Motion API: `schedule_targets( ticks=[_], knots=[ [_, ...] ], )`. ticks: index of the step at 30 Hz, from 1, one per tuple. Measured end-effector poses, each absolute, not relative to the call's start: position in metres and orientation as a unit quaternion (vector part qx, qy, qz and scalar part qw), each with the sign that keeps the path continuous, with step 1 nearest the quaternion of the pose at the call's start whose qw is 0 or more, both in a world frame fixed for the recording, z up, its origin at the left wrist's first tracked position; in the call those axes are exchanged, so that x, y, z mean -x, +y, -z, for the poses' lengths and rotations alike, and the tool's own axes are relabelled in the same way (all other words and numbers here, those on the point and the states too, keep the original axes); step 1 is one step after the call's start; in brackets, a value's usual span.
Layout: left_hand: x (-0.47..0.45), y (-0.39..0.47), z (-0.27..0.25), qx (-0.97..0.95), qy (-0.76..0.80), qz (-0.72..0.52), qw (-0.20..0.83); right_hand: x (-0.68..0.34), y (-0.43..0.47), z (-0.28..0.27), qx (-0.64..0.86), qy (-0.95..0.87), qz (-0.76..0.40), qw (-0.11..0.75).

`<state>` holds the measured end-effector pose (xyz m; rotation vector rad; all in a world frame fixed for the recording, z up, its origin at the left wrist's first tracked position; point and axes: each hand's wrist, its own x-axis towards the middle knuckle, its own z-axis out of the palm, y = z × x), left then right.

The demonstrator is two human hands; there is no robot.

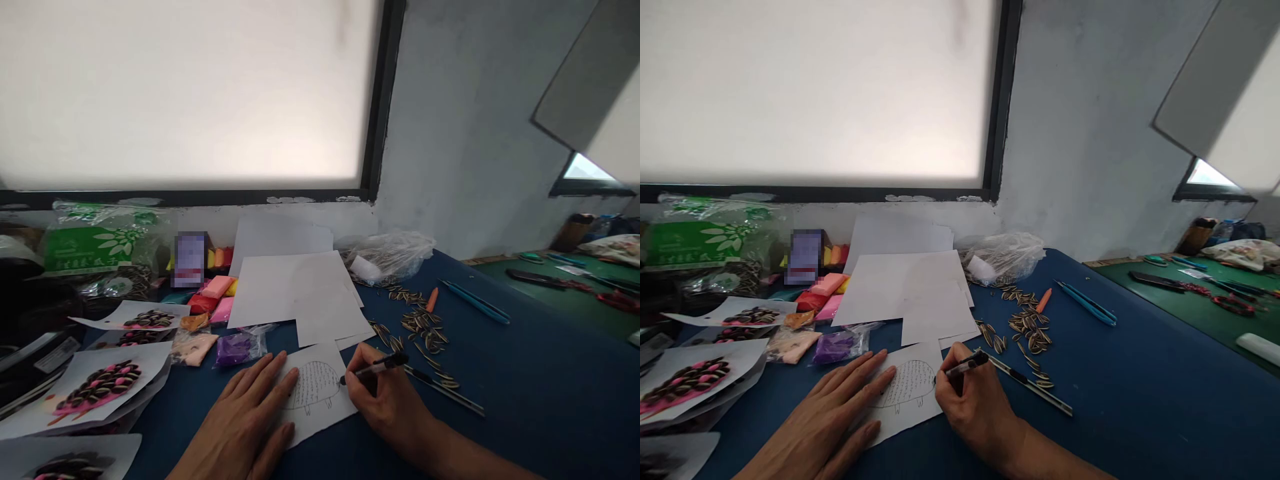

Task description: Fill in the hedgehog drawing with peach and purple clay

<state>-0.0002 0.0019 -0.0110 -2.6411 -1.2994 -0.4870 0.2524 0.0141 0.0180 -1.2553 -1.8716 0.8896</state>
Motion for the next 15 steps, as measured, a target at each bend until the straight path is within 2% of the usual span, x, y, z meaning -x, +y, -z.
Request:
schedule_targets(
  ticks=[11,15],
  knots=[
    [0.0000,0.0020,0.0115,0.879,-0.438,0.165,0.091,-0.2533,0.0136,-0.0152,0.457,-0.719,-0.365,0.376],
    [0.0045,0.0071,0.0131,0.893,-0.414,0.146,0.100,-0.2514,0.0112,-0.0191,0.426,-0.733,-0.391,0.358]
  ],
)
